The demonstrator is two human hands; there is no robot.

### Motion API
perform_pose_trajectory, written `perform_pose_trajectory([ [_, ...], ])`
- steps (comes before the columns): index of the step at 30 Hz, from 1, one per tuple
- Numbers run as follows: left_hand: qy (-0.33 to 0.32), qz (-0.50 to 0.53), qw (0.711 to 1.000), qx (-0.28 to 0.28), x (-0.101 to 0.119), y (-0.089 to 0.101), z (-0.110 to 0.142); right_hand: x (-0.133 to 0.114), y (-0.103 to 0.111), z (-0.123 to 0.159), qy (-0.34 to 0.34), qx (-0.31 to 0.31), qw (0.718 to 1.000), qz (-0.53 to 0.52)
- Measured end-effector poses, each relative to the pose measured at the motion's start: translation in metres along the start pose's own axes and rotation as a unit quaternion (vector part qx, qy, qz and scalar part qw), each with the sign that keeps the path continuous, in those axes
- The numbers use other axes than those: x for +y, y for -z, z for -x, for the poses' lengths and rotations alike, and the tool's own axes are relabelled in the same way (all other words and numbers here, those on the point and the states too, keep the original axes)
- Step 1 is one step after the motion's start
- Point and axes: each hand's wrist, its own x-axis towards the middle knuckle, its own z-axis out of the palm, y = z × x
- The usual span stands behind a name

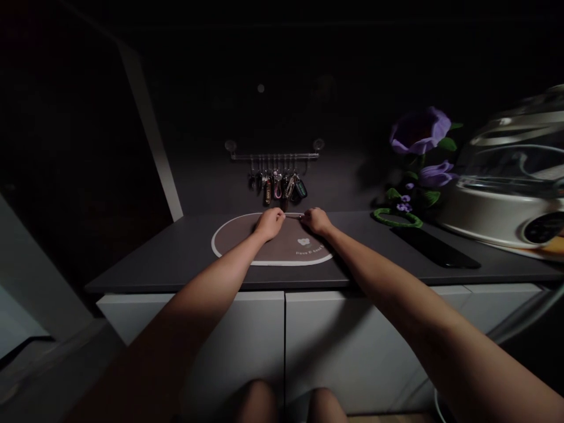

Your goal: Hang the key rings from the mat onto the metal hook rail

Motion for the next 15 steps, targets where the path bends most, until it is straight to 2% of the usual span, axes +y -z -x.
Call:
perform_pose_trajectory([
  [3,-0.001,-0.006,1.0,-0.006,0.0,-0.001,0.0,-0.001,0.0,0.001,-0.016,-0.023,0.999,0.014],
  [9,-0.009,-0.005,1.0,-0.012,0.0,-0.001,0.0,0.0,0.006,0.003,0.011,-0.051,0.998,0.025],
  [15,-0.044,-0.02,0.999,-0.009,0.001,0.0,-0.001,-0.003,0.019,0.009,0.024,-0.025,0.999,0.002],
])
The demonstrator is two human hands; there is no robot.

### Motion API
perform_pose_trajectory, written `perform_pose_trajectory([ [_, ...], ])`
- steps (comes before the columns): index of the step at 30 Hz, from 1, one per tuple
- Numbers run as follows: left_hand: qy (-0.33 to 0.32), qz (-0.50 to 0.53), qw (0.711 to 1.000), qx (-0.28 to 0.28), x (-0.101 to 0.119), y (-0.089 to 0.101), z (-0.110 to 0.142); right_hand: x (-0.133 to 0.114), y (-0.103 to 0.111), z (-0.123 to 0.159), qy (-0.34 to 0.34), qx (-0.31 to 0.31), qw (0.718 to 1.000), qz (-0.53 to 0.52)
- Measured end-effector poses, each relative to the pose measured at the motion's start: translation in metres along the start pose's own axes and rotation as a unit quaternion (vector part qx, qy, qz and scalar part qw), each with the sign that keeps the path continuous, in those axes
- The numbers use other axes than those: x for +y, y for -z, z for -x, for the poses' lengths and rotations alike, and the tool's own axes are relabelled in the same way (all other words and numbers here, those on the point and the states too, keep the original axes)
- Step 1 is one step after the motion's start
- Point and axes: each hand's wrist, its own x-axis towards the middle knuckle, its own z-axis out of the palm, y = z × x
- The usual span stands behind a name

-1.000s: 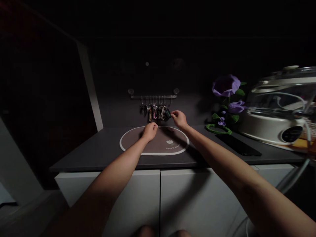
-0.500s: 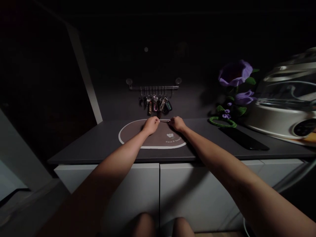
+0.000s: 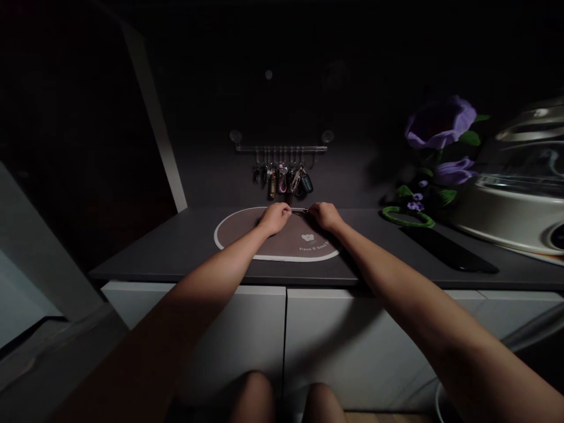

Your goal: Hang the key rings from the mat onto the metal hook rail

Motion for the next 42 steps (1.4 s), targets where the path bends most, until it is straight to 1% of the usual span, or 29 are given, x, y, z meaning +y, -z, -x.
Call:
perform_pose_trajectory([
  [4,-0.019,0.0,1.0,0.012,0.004,0.002,0.001,-0.006,0.006,0.004,0.018,0.035,0.998,-0.056],
  [7,-0.031,0.008,0.999,0.016,0.007,0.002,0.001,-0.009,0.006,0.005,0.041,0.053,0.993,-0.1],
  [11,-0.038,0.015,0.999,0.026,0.01,0.004,0.002,-0.011,0.004,0.004,0.077,0.082,0.987,-0.117],
  [16,-0.043,-0.005,0.999,0.027,0.013,0.006,0.002,-0.014,0.003,0.004,0.139,0.094,0.973,-0.155],
  [18,-0.045,-0.013,0.998,0.031,0.012,0.007,0.001,-0.015,0.003,0.005,0.15,0.092,0.97,-0.168],
  [21,-0.041,-0.006,0.998,0.043,0.012,0.007,0.0,-0.015,0.002,0.005,0.147,0.098,0.968,-0.177],
  [23,-0.018,0.027,0.998,0.058,0.011,0.007,-0.001,-0.016,0.003,0.005,0.142,0.108,0.967,-0.181],
  [26,0.047,0.124,0.987,0.089,0.01,0.007,-0.003,-0.017,0.004,0.006,0.138,0.109,0.964,-0.2],
  [29,0.12,0.242,0.957,0.102,0.008,0.006,-0.006,-0.019,0.005,0.008,0.122,0.1,0.964,-0.214],
  [31,0.162,0.313,0.931,0.096,0.009,0.006,-0.007,-0.02,0.006,0.009,0.112,0.088,0.965,-0.219],
  [33,0.187,0.364,0.908,0.089,0.011,0.007,-0.007,-0.021,0.006,0.01,0.111,0.071,0.964,-0.231],
  [35,0.193,0.391,0.896,0.085,0.013,0.008,-0.006,-0.022,0.006,0.011,0.111,0.059,0.961,-0.248],
  [37,0.183,0.406,0.892,0.077,0.014,0.009,-0.005,-0.022,0.005,0.011,0.107,0.062,0.957,-0.264],
  [39,0.166,0.412,0.894,0.065,0.014,0.008,-0.005,-0.022,0.003,0.01,0.102,0.08,0.951,-0.279],
  [42,0.142,0.408,0.901,0.046,0.013,0.006,-0.004,-0.021,-0.002,0.007,0.103,0.094,0.935,-0.325],
])
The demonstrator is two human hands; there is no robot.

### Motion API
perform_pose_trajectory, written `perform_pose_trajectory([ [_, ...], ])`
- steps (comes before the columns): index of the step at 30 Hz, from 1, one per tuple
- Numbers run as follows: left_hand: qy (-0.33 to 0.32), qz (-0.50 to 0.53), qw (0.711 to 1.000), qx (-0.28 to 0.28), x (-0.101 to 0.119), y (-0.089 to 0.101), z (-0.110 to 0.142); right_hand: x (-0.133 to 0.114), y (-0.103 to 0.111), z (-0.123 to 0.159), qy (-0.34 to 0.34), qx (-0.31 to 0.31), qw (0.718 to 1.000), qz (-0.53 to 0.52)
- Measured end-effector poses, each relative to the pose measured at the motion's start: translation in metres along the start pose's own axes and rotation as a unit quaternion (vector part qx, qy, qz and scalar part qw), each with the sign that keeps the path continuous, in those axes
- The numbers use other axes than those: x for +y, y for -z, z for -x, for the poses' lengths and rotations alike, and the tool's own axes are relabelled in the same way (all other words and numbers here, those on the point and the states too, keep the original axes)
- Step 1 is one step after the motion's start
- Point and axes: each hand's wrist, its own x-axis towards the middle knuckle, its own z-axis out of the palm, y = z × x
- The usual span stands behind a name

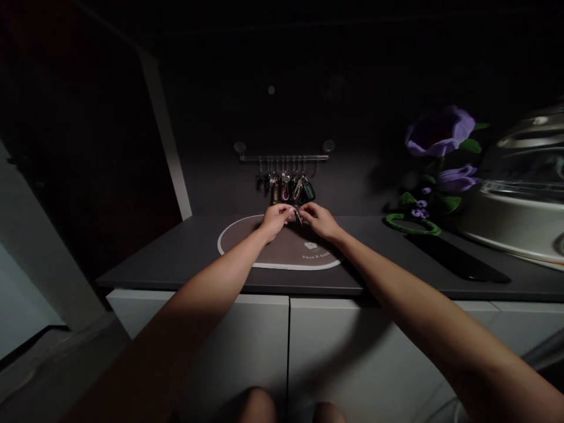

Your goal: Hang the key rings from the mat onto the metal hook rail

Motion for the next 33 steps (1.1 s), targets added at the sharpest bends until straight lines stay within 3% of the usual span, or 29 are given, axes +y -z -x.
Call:
perform_pose_trajectory([
  [6,-0.016,-0.012,1.0,0.0,-0.002,0.0,0.0,0.008,-0.005,-0.003,-0.011,-0.008,0.993,-0.12],
  [13,-0.025,0.003,0.999,-0.025,-0.002,-0.002,0.002,0.009,-0.007,-0.003,-0.031,-0.002,0.981,-0.19],
  [22,-0.031,-0.008,0.999,-0.029,-0.001,-0.004,0.004,0.007,0.0,-0.001,0.005,0.038,0.985,-0.166],
  [27,-0.039,-0.093,0.994,-0.03,-0.005,-0.005,0.006,0.012,0.006,-0.004,0.0,0.08,0.982,-0.171],
  [33,-0.045,-0.204,0.977,-0.032,-0.009,-0.005,0.008,0.014,0.015,-0.022,-0.087,0.144,0.947,-0.274],
])
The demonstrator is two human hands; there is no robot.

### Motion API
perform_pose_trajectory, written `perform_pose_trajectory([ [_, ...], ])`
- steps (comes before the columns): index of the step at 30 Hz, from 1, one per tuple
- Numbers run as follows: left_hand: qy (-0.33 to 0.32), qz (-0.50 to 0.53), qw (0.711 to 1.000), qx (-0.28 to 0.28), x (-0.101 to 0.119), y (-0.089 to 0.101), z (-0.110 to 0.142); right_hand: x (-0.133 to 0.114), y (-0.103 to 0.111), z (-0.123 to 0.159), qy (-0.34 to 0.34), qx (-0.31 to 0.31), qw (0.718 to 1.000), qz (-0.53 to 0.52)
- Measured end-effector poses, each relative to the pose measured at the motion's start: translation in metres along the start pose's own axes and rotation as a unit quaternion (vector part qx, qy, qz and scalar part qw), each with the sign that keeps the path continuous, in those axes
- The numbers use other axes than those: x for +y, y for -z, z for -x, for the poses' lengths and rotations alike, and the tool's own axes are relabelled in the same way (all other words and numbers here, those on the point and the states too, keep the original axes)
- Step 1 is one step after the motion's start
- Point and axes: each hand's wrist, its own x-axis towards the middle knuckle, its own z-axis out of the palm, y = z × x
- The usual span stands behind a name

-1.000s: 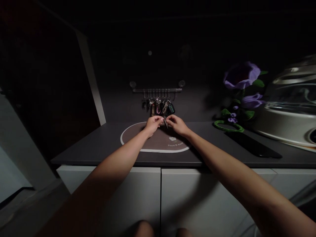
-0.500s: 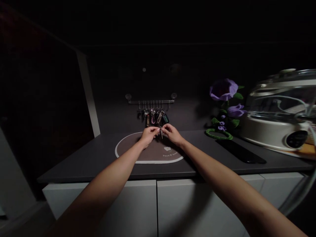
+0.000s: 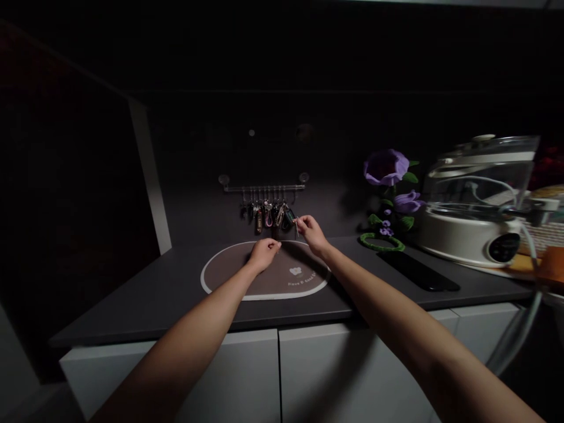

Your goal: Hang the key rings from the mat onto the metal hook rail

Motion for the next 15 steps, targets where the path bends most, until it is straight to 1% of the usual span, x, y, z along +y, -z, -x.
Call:
perform_pose_trajectory([
  [3,0.008,-0.028,1.0,-0.001,-0.001,-0.001,0.0,-0.007,0.003,-0.018,-0.056,0.027,0.997,-0.035],
  [5,0.01,-0.037,0.999,-0.003,-0.002,-0.002,0.0,-0.013,0.005,-0.031,-0.074,0.039,0.995,-0.049],
  [10,0.011,-0.04,0.999,-0.008,-0.005,-0.005,-0.001,-0.026,0.007,-0.06,-0.097,0.083,0.991,-0.027],
  [15,0.012,-0.045,0.999,-0.013,-0.006,-0.005,-0.002,-0.027,0.004,-0.08,-0.089,0.095,0.991,-0.012],
])
